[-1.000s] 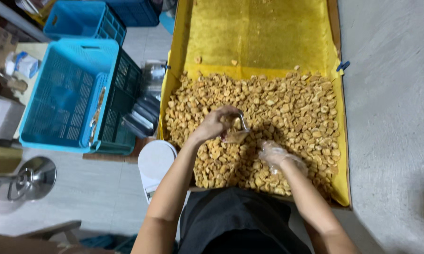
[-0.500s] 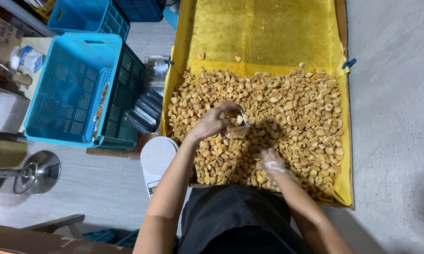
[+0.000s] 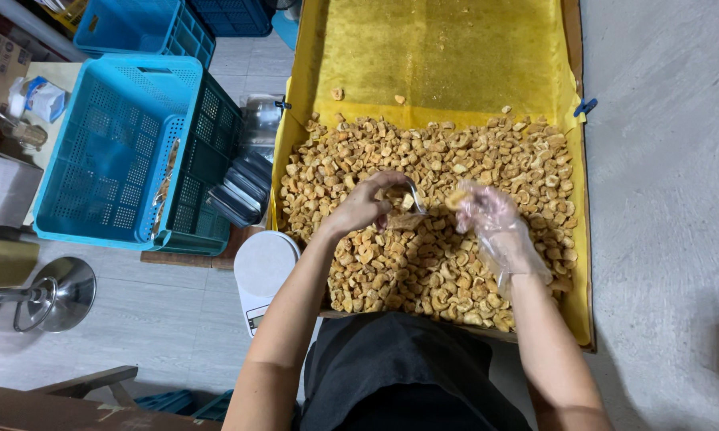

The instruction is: The person fills small silver and clear plastic bags with snacks by hand and using a small scoop, weighs each bag on a digital scale, and places the filled bags into a blue crate.

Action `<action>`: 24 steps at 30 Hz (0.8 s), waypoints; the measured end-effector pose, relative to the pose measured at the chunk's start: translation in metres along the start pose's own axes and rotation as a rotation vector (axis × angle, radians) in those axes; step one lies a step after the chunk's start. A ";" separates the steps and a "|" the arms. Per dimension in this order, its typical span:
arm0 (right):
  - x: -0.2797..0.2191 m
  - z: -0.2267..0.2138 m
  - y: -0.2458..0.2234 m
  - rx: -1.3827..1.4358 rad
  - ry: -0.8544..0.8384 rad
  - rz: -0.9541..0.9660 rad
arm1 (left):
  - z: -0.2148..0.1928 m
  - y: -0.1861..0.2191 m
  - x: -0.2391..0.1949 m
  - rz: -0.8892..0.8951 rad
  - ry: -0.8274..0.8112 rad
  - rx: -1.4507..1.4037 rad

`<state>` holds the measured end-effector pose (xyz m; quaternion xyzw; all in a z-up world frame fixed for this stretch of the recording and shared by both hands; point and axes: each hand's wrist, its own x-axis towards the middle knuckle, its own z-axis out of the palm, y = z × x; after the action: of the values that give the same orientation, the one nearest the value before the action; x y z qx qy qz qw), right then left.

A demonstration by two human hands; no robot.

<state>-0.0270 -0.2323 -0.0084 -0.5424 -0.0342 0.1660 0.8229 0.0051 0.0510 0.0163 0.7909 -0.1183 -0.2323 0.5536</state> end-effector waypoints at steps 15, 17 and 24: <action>0.029 0.010 -0.005 -0.372 0.270 -0.332 | -0.014 0.030 -0.031 -0.062 0.135 -0.258; 0.032 0.011 0.009 -0.525 0.196 -0.186 | -0.016 0.025 -0.036 -0.101 0.156 -0.215; 0.045 0.014 0.057 -0.766 0.109 0.053 | -0.033 0.016 -0.099 -0.065 0.349 -0.381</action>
<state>-0.0017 -0.1859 -0.0602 -0.8191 -0.0360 0.1334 0.5568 -0.0628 0.1160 0.0641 0.7040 0.0505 -0.1278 0.6968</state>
